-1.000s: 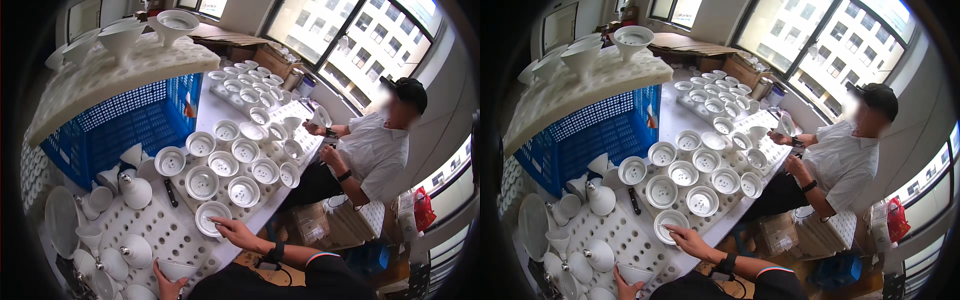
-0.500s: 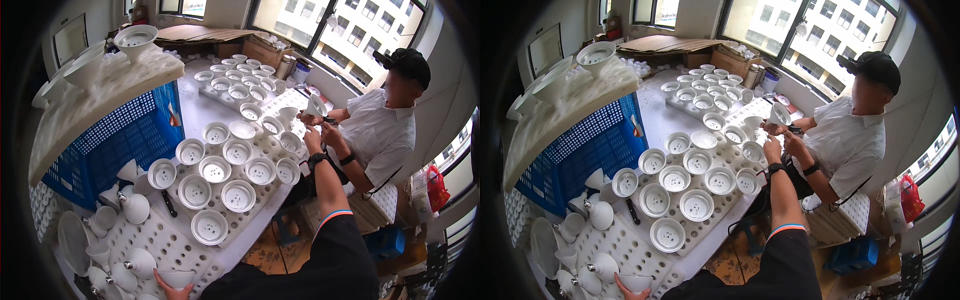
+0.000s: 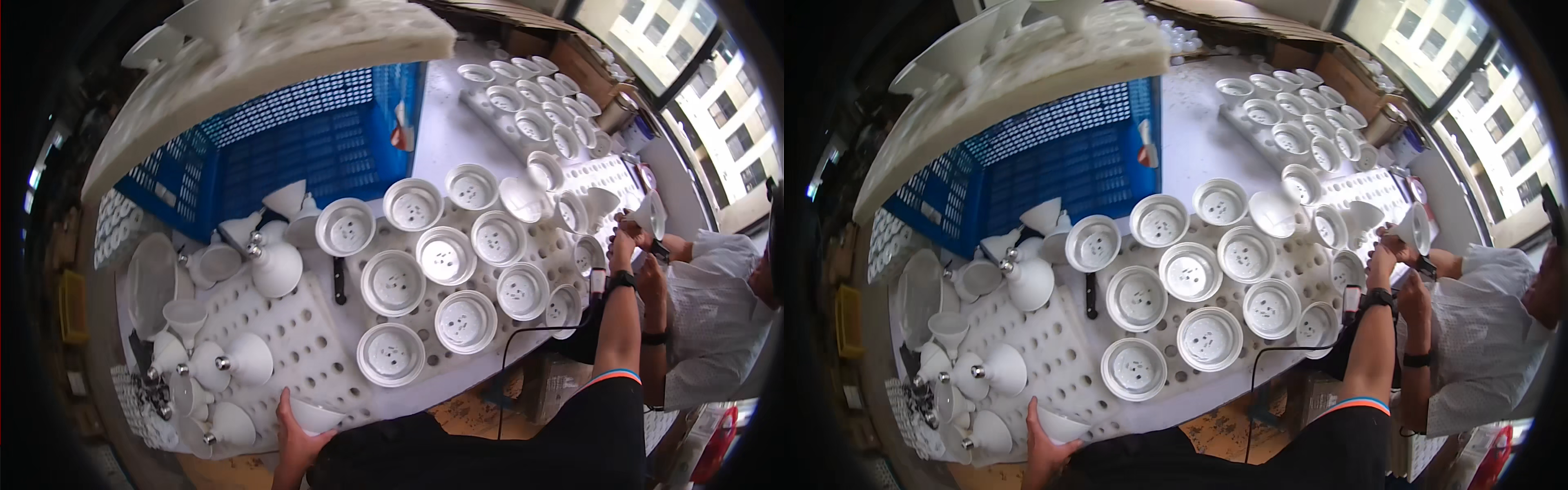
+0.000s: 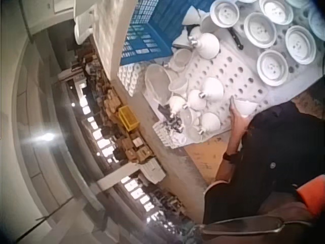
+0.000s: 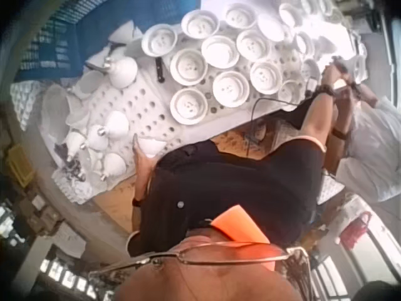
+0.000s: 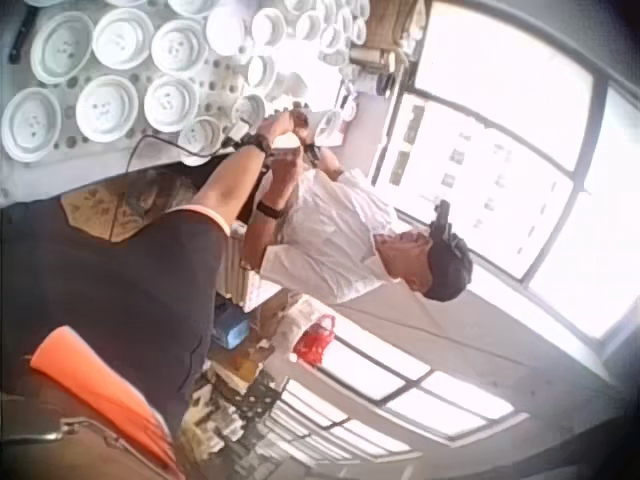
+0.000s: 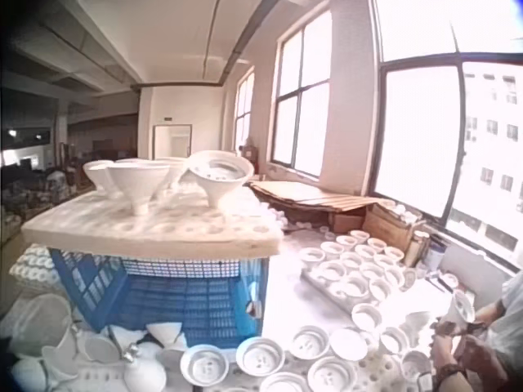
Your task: Picking up lamp shades and checking or assembling them on a production line.
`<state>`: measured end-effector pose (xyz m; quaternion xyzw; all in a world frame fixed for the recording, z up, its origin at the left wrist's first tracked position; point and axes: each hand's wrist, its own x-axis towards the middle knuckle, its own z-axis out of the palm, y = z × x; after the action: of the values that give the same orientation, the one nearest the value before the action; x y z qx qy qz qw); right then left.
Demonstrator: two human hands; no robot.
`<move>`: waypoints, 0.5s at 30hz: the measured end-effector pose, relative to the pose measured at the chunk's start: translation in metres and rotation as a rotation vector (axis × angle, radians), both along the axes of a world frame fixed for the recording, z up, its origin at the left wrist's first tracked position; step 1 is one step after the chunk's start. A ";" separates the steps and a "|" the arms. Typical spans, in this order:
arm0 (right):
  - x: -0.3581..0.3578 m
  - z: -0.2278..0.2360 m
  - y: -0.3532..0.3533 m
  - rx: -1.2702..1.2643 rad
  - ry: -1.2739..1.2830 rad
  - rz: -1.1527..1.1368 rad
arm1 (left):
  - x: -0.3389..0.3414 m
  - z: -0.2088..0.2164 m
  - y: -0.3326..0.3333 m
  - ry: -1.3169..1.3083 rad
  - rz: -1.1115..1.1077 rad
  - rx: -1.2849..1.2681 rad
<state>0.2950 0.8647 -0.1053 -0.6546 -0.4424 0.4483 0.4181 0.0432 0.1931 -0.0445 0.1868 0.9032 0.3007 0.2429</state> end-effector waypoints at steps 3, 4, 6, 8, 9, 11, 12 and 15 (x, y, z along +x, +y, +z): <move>-0.028 0.020 -0.085 0.073 0.161 0.346 | -0.011 -0.003 0.008 -0.603 0.250 0.312; -0.050 0.035 -0.128 0.114 0.103 0.430 | -0.011 -0.010 0.006 -0.610 0.223 0.319; -0.098 0.062 -0.215 0.160 0.020 0.779 | -0.012 -0.007 0.007 -0.583 0.175 0.257; -0.138 0.084 -0.296 0.118 -0.041 1.035 | -0.004 -0.018 -0.006 -0.337 0.072 0.206; -0.149 0.088 -0.333 0.159 -0.108 1.212 | -0.002 -0.024 -0.011 -0.095 -0.052 0.157; -0.166 0.100 -0.395 0.345 -0.181 1.519 | -0.001 -0.015 -0.014 -0.144 -0.005 0.181; -0.168 0.100 -0.420 0.327 -0.184 1.607 | -0.001 -0.012 -0.016 -0.064 0.000 0.164; -0.170 0.092 -0.479 0.262 -0.186 1.736 | -0.006 -0.013 -0.023 0.056 -0.041 0.145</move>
<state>0.1252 0.3860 -0.0129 -0.0682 -0.8636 0.4982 -0.0360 0.0370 0.1702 -0.0580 0.2308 0.8814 0.3551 0.2092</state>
